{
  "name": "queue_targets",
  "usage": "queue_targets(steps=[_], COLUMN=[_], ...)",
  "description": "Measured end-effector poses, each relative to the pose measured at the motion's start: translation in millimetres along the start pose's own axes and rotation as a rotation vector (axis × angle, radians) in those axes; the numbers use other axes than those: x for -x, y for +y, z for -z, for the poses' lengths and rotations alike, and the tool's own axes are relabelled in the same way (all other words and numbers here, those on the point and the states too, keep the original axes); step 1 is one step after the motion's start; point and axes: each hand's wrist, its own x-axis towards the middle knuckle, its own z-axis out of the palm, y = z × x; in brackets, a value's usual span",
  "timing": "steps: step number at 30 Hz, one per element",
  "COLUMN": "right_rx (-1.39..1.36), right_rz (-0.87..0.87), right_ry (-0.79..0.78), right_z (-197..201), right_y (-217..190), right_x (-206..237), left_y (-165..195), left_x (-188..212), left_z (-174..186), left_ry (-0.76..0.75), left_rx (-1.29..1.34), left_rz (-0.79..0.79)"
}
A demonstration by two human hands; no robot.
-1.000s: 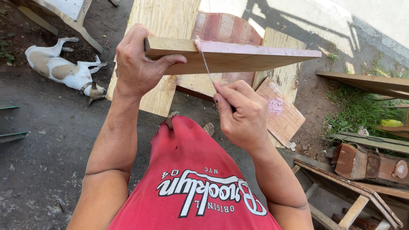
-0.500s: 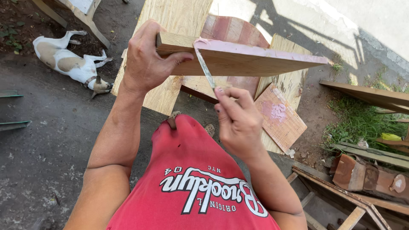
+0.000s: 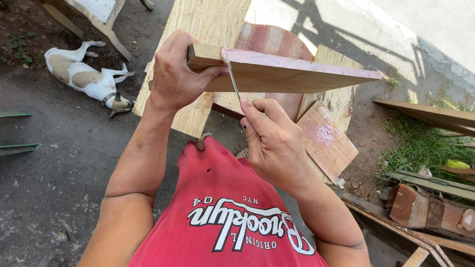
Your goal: The person holds a long wooden board with one hand and uses a small knife to scoop pink wood filler from a small board and spread it along the board's edge, working along the length of the board and repositioning it to coat different sections. At the end they set the board down on the work surface.
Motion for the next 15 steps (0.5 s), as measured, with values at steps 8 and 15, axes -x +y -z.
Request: queue_targets(steps=[8, 15], right_rx=[-0.042, -0.043], right_rz=[-0.057, -0.118], right_ry=[0.119, 0.115], right_z=[-17.2, 6.8], right_y=[-0.9, -4.5], right_x=[-18.4, -4.3], left_y=[-5.5, -4.1], left_x=[0.0, -1.9], left_z=[-0.6, -0.9], left_ry=[0.028, 0.046], left_rx=[-0.017, -0.037], left_rz=[0.072, 0.078])
